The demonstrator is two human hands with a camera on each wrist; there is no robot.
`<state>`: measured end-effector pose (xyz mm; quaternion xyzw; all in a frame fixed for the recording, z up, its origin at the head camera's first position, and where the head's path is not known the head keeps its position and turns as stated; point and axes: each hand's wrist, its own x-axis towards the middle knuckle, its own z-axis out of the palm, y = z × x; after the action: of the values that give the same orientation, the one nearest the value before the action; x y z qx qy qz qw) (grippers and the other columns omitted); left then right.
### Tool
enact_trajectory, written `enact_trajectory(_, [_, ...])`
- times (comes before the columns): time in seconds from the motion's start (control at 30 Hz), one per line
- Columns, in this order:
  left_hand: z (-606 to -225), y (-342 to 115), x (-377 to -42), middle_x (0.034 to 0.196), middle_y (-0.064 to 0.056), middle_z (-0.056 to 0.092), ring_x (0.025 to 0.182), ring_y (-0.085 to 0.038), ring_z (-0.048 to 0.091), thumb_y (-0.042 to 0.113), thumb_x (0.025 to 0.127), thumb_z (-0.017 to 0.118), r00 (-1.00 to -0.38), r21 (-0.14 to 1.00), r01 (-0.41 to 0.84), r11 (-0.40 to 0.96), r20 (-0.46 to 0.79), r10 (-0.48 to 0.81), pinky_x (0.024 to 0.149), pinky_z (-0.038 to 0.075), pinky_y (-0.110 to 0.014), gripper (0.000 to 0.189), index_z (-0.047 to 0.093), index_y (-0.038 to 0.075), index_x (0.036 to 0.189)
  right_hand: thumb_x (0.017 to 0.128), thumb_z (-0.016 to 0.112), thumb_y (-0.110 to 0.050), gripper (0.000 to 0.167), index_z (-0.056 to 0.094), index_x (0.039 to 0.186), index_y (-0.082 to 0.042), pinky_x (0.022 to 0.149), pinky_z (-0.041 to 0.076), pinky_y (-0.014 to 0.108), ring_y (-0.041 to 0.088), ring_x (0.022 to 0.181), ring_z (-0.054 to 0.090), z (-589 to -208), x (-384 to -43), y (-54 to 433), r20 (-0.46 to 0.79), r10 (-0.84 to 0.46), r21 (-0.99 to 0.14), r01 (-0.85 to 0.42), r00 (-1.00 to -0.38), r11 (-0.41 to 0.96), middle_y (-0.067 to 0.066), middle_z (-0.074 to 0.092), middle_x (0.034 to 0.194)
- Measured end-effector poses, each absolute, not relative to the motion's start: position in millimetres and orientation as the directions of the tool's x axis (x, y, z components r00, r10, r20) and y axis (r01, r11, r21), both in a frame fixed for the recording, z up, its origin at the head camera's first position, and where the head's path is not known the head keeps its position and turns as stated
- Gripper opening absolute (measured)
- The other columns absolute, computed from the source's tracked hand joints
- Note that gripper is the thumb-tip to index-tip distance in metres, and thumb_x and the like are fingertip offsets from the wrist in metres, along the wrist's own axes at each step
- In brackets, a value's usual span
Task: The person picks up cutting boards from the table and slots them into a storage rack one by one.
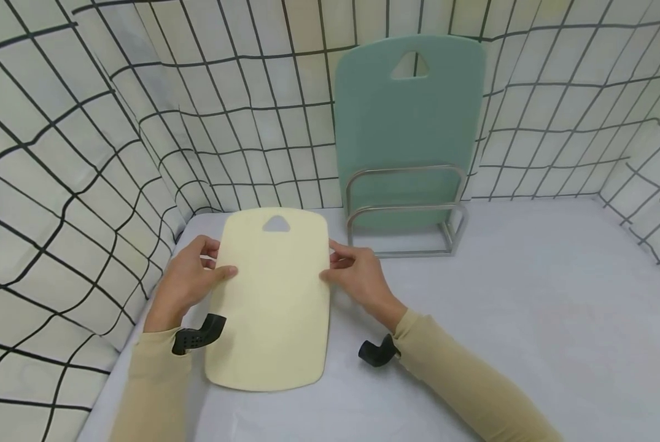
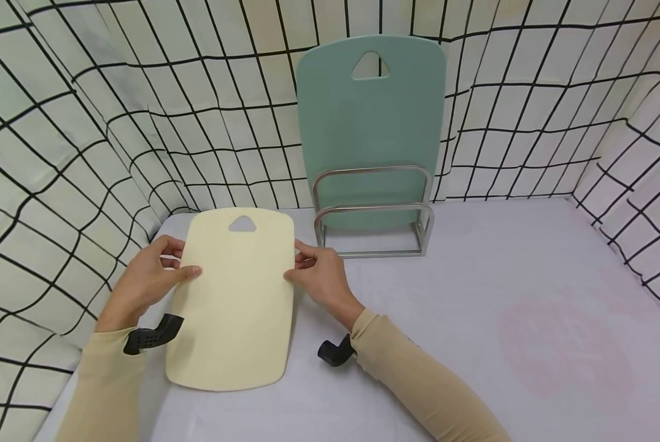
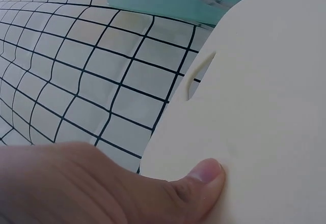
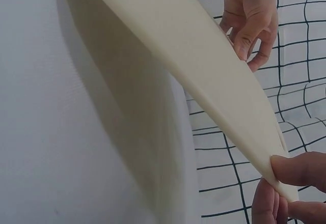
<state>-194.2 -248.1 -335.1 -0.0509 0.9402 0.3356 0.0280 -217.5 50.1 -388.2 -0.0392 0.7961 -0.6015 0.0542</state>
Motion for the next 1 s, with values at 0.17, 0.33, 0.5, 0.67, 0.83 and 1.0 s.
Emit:
enact_trajectory(0.17, [-331.9,-244.1,-192.3,0.133,-0.02,0.057,0.117,-0.035,0.057,0.026,0.093,0.075,-0.994,0.623,-0.106,0.775,-0.06,-0.088,0.079,0.049,-0.032,0.053,0.051,0.003,0.134,0.079,0.085,-0.004,0.066,0.065,0.14,-0.017,0.08,0.057,0.022,0.015,0.097,0.071,-387.4,-218.2,50.7,-0.041,-0.118,-0.963,0.007,-0.992,0.271,0.006,0.073,0.109])
enact_trajectory(0.33, [-330.4,-242.4,-190.1,0.131,-0.02,0.056,0.114,-0.034,0.056,0.022,0.092,0.075,-0.996,0.635,-0.087,0.767,-0.03,-0.088,0.075,0.049,-0.029,0.051,0.052,0.001,0.133,0.078,0.085,-0.004,0.065,0.065,0.139,-0.016,0.081,0.058,0.022,0.015,0.097,0.072,-385.1,-217.4,51.2,-0.028,-0.107,-0.963,-0.002,-0.994,0.27,0.007,0.073,0.108])
enact_trajectory(0.5, [-329.4,-241.2,-189.3,0.13,-0.019,0.058,0.114,-0.035,0.058,0.02,0.091,0.075,-0.996,0.625,-0.058,0.778,0.016,-0.087,0.076,0.048,-0.03,0.048,0.054,0.001,0.13,0.078,0.085,-0.003,0.066,0.065,0.139,-0.015,0.082,0.06,0.024,0.018,0.099,0.073,-380.6,-215.0,51.4,-0.005,-0.103,-0.96,-0.024,-0.995,0.279,0.007,0.073,0.108])
enact_trajectory(0.67, [-327.8,-238.6,-188.6,0.132,-0.02,0.058,0.115,-0.035,0.058,0.021,0.091,0.076,-0.995,0.62,-0.059,0.782,0.027,-0.097,0.076,0.047,-0.03,0.049,0.054,0.001,0.13,0.079,0.084,-0.004,0.065,0.065,0.139,-0.014,0.081,0.059,0.023,0.018,0.099,0.072,-379.3,-214.9,51.9,0.003,-0.102,-0.957,-0.032,-0.995,0.288,0.008,0.073,0.108])
enact_trajectory(0.83, [-325.7,-236.5,-187.3,0.131,-0.021,0.059,0.114,-0.036,0.059,0.02,0.091,0.076,-0.993,0.614,-0.05,0.788,0.051,-0.102,0.075,0.047,-0.03,0.049,0.053,0.001,0.13,0.079,0.084,-0.004,0.064,0.065,0.139,-0.015,0.08,0.059,0.023,0.018,0.099,0.072,-377.6,-214.5,53.0,0.006,-0.095,-0.959,-0.033,-0.995,0.282,0.007,0.073,0.107])
enact_trajectory(1.0, [-324.3,-235.1,-185.6,0.127,-0.022,0.062,0.11,-0.036,0.061,0.018,0.09,0.076,-0.989,0.615,-0.027,0.788,0.097,-0.11,0.074,0.047,-0.03,0.048,0.055,0.0,0.129,0.079,0.085,-0.004,0.063,0.065,0.138,-0.015,0.08,0.059,0.023,0.019,0.099,0.073,-375.4,-213.9,53.3,0.026,-0.093,-0.957,-0.051,-0.995,0.284,0.008,0.073,0.106])
